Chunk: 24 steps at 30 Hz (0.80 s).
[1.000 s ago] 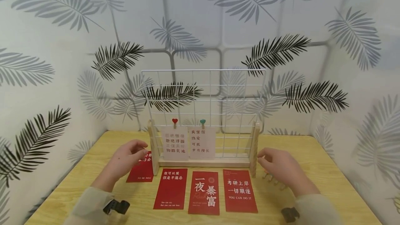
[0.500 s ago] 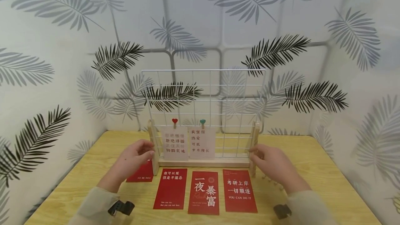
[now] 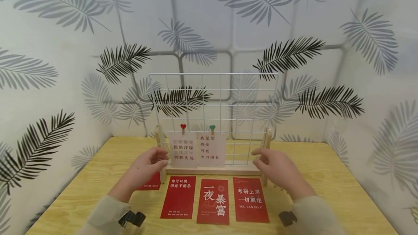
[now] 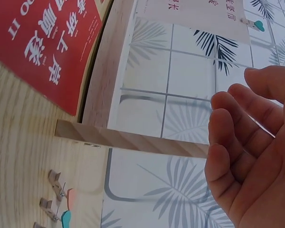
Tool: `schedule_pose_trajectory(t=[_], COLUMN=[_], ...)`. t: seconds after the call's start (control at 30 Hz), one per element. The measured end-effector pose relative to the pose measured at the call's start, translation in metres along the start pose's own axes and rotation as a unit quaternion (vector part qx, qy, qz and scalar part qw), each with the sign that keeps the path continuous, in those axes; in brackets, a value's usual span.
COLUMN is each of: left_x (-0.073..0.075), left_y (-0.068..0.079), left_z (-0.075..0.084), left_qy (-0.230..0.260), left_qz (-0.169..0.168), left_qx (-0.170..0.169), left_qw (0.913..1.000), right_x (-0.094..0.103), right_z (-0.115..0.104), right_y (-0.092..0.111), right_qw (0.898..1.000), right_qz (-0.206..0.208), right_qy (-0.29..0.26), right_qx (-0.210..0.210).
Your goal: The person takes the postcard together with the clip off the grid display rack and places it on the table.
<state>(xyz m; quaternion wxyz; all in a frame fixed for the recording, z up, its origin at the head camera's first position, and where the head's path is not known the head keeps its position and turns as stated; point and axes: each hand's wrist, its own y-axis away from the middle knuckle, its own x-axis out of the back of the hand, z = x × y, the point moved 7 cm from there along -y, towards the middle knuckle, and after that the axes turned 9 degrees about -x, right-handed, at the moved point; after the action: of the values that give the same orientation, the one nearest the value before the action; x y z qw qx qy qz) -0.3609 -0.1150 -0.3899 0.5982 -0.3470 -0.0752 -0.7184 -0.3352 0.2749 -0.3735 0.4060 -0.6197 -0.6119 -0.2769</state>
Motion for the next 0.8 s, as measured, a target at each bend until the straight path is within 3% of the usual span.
schedule_pose_trajectory(t=[0.5,0.8], left_x=[-0.014,-0.024], left_y=[-0.003,-0.008], left_z=[0.001,0.002], left_qy=[0.028,0.036], left_qz=[-0.019,-0.024], left_qx=[-0.002,0.004], left_qw=[0.9994,0.9991], right_x=[0.002,-0.001], right_z=[-0.015,-0.022], right_y=[-0.006,-0.008], right_qw=[1.000,1.000], right_qz=[-0.003,-0.007], right_qy=[-0.003,-0.019], right_qx=[0.019,0.009])
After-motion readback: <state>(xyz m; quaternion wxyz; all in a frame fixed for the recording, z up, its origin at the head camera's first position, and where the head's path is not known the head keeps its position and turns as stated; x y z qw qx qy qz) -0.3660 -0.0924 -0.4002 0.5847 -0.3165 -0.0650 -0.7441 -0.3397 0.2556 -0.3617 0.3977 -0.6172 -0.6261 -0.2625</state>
